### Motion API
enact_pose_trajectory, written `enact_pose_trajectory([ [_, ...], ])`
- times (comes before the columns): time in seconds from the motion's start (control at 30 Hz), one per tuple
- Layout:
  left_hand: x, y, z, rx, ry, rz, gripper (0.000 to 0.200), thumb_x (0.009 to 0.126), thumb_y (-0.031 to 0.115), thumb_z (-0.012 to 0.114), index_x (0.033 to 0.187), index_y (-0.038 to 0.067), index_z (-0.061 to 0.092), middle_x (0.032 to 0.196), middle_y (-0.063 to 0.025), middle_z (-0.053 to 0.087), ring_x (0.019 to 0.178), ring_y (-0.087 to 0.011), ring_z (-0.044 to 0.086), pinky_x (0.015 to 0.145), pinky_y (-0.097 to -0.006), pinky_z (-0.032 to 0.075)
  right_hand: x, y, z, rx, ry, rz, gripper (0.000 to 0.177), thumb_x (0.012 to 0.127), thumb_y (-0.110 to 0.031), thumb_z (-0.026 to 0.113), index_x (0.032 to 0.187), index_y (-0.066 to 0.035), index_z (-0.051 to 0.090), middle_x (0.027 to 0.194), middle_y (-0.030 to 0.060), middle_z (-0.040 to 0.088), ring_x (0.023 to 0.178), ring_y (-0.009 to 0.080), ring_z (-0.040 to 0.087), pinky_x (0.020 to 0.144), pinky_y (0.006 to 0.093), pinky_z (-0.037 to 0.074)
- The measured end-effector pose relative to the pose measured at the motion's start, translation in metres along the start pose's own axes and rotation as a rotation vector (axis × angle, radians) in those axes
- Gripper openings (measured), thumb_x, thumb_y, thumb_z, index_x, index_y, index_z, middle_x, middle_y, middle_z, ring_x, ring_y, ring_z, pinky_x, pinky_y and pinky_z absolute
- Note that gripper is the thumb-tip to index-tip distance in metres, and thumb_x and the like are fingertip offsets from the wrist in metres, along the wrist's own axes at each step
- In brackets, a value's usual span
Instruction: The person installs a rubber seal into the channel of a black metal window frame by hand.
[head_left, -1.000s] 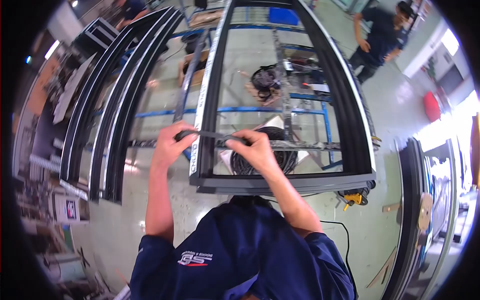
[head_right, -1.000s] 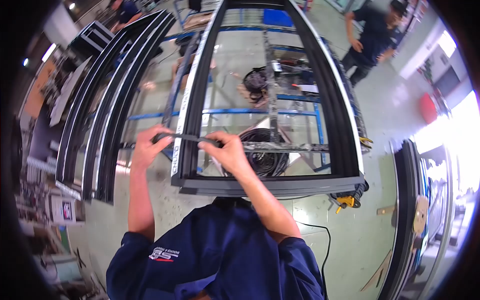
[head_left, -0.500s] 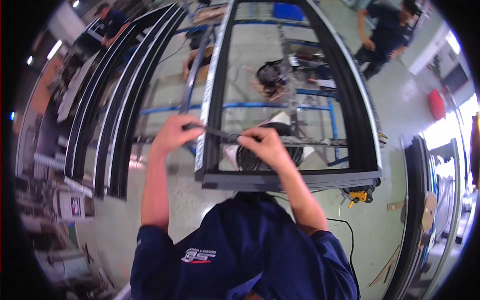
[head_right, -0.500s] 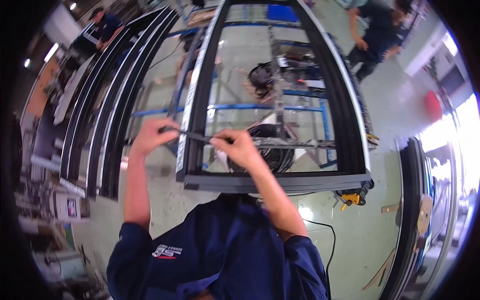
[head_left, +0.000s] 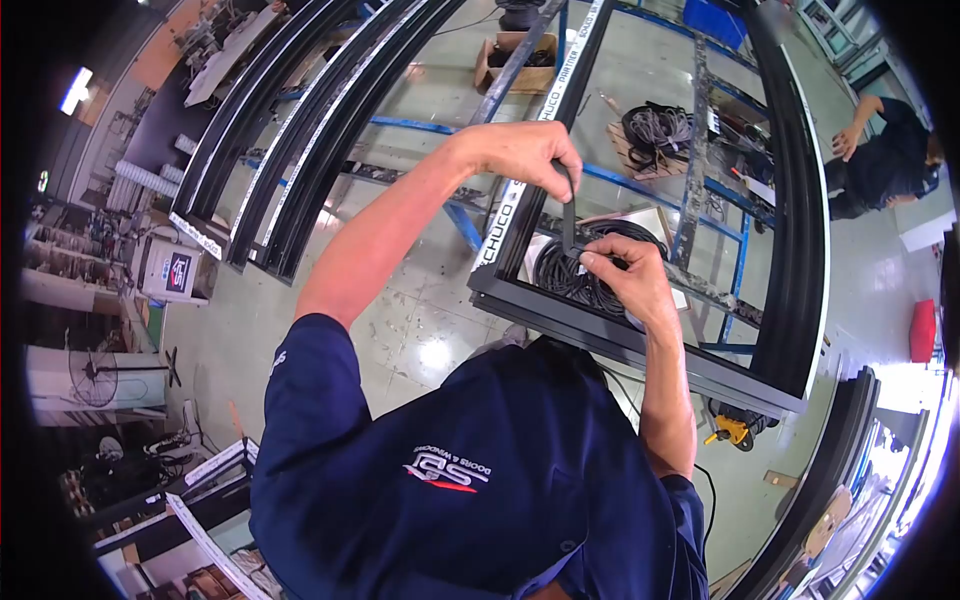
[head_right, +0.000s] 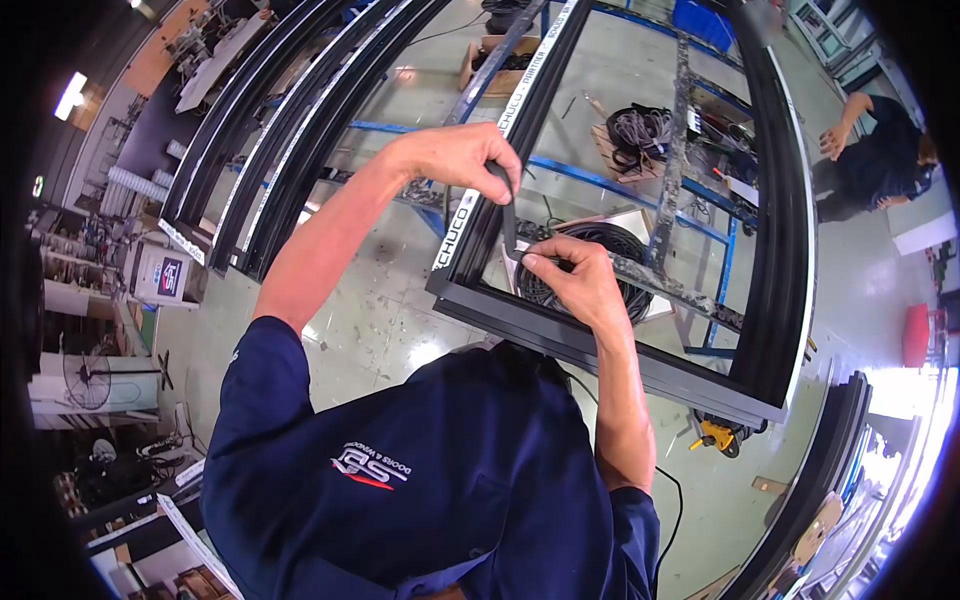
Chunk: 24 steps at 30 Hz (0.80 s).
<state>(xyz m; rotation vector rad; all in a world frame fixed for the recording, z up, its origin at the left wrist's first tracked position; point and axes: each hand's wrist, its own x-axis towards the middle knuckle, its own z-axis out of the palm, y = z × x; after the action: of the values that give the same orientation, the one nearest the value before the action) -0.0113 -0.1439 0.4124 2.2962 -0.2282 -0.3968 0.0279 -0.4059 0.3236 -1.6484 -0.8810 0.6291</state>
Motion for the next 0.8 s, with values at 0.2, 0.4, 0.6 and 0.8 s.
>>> enact_pose_trajectory([
  [0.2, -0.002, -0.013, 0.005, -0.003, 0.030, 0.033, 0.025, 0.077, 0.018, 0.076, 0.095, 0.000, 0.076, 0.075, -0.0053, 0.070, 0.070, -0.0129, 0.061, 0.065, -0.0310, 0.047, 0.005, 0.009, 0.004, -0.028, -0.033, 0.071, 0.021, 0.087, -0.014, 0.078, 0.098, 0.004, 0.074, 0.085, 0.0070, 0.072, 0.080, 0.0125, 0.063, 0.075, 0.0302, 0.050],
  [0.4, -0.029, -0.050, 0.011, 0.149, -0.031, -0.086, 0.022, 0.076, 0.020, 0.076, 0.091, 0.003, 0.075, 0.075, -0.0115, 0.068, 0.071, -0.0240, 0.062, 0.067, -0.0383, 0.047, 0.024, 0.044, 0.033, 0.014, -0.218, 0.225, 0.021, 0.087, -0.013, 0.077, 0.099, 0.003, 0.074, 0.081, 0.0068, 0.070, 0.078, 0.0136, 0.061, 0.073, 0.0316, 0.049],
  [0.6, -0.044, -0.086, 0.052, 0.198, -0.144, -0.117, 0.023, 0.078, 0.019, 0.075, 0.095, 0.004, 0.077, 0.083, -0.0160, 0.071, 0.085, -0.0358, 0.067, 0.082, -0.0462, 0.050, 0.042, 0.101, 0.072, -0.108, -0.406, 0.290, 0.026, 0.084, -0.022, 0.078, 0.095, 0.001, 0.074, 0.085, 0.0142, 0.073, 0.079, 0.0244, 0.069, 0.077, 0.0373, 0.053],
  [0.8, -0.030, -0.099, 0.050, 0.160, -0.259, -0.049, 0.023, 0.078, 0.016, 0.074, 0.097, 0.003, 0.078, 0.088, -0.0147, 0.071, 0.095, -0.0356, 0.067, 0.091, -0.0476, 0.049, 0.045, 0.083, 0.078, -0.246, -0.458, 0.467, 0.027, 0.081, -0.025, 0.080, 0.093, -0.002, 0.074, 0.088, 0.0158, 0.074, 0.084, 0.0310, 0.072, 0.077, 0.0406, 0.054],
])
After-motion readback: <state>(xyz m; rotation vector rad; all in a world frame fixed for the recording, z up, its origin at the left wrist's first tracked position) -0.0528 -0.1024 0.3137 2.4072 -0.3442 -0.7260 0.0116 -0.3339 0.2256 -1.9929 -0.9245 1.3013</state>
